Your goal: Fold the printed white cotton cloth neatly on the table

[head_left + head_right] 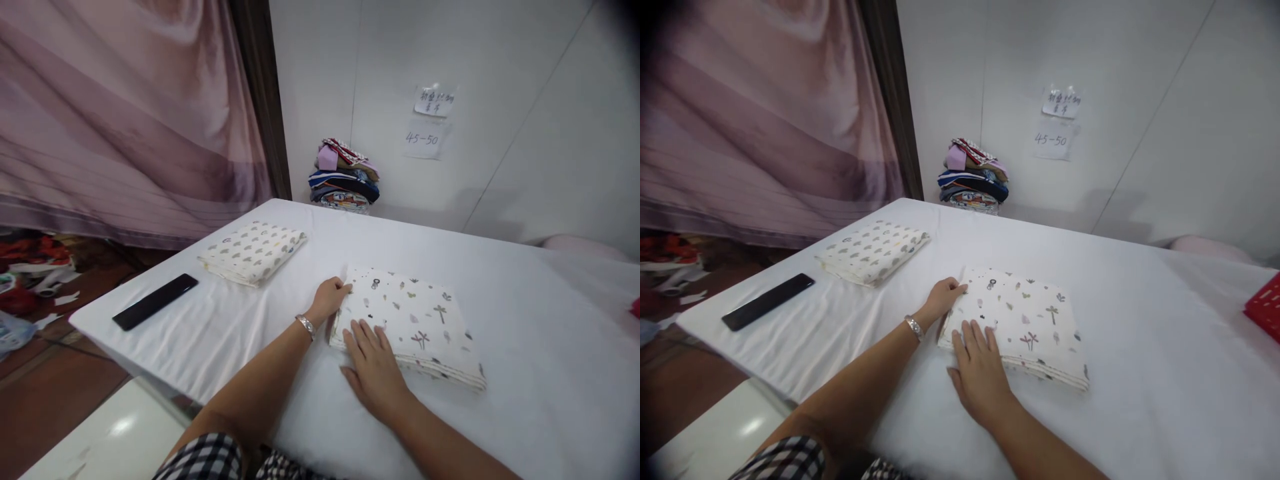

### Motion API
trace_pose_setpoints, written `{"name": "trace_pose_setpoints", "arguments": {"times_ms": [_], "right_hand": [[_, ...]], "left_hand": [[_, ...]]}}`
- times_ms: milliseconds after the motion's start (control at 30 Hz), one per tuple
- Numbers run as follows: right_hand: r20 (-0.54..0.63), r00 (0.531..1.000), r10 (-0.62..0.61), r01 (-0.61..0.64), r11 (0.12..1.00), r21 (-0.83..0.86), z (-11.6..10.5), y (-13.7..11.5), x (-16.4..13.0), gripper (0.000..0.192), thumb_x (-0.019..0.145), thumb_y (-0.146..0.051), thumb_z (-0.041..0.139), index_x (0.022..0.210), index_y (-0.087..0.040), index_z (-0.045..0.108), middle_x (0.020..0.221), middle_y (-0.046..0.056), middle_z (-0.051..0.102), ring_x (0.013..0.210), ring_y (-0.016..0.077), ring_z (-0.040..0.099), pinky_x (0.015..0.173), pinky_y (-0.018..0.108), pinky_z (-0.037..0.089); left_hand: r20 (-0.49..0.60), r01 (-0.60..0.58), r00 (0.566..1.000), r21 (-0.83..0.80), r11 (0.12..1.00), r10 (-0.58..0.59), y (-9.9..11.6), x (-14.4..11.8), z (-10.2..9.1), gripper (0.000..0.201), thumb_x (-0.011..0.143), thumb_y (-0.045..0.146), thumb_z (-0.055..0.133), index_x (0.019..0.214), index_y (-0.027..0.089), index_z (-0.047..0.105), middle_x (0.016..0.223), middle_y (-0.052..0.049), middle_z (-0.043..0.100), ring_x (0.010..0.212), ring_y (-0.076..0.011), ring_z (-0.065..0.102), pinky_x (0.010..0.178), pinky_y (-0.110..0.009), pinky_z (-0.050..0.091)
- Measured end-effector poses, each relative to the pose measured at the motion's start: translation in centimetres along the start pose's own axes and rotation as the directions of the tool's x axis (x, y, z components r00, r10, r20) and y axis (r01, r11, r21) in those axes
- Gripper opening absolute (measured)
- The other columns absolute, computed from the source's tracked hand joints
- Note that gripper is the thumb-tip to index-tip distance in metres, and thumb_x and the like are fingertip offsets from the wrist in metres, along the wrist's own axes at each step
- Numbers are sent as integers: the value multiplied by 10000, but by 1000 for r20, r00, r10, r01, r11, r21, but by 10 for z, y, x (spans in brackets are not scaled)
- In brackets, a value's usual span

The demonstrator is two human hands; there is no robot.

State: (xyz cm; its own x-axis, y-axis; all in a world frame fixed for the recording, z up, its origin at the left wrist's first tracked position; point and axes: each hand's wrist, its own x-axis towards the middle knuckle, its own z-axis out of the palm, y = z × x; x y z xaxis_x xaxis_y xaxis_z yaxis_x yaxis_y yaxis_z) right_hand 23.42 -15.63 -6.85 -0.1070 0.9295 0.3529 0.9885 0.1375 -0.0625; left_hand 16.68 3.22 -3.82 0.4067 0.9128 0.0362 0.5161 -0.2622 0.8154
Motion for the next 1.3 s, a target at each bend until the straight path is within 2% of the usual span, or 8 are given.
{"name": "trace_pose_setpoints", "arguments": {"times_ms": [100,200,333,533,767,967,1300], "right_hand": [[-1,1000,-4,4,1000,-3,0,0,1,522,912,-366,461,1382,-141,421,1447,133,397,1347,309,312,1089,521,257],[6,1000,0,0,1000,-13,0,-1,1,517,912,-364,460,1372,-129,435,1438,141,409,1339,316,325,1084,523,263],[17,1000,6,-6,1000,-9,-1,-1,1,523,907,-368,472,1373,-134,434,1438,144,407,1342,313,324,1087,521,261],[27,1000,5,-6,1000,12,0,0,0,530,910,-374,459,1386,-147,416,1457,128,383,1358,306,297,1098,521,250],[40,999,6,-6,1000,4,-2,-1,1,534,919,-391,432,1392,-145,408,1463,122,375,1358,309,297,1096,520,256],[26,1000,3,-3,1000,-7,-2,-2,1,523,911,-381,452,1372,-136,435,1447,131,398,1347,313,314,1086,525,268],[42,999,11,-12,999,30,-3,-1,-1,530,901,-363,472,1386,-154,418,1457,128,382,1363,309,281,1094,524,250]], "left_hand": [[13,-6,1000,-41,999,7,2,5,0,302,772,450,579,625,189,537,620,23,566,609,-133,508,584,-256,359],[10,-2,1000,-13,1000,2,11,14,2,352,766,514,569,627,192,538,605,16,568,597,-140,512,567,-261,351],[1,8,1000,58,998,-8,20,27,9,294,764,450,589,626,194,541,637,0,603,617,-147,525,572,-264,343],[-62,35,998,50,998,-32,10,34,15,197,804,333,539,671,189,559,712,-19,642,675,-154,556,625,-267,372],[-63,22,998,23,999,-21,13,44,19,247,775,417,591,674,194,560,716,-17,640,684,-162,562,626,-269,381],[-78,16,997,-27,1000,-18,9,53,23,212,809,349,538,663,195,535,700,-5,619,674,-148,546,642,-265,385],[23,34,999,-57,998,-33,3,59,19,324,773,423,588,566,188,505,597,9,555,615,-137,503,581,-257,349]]}}
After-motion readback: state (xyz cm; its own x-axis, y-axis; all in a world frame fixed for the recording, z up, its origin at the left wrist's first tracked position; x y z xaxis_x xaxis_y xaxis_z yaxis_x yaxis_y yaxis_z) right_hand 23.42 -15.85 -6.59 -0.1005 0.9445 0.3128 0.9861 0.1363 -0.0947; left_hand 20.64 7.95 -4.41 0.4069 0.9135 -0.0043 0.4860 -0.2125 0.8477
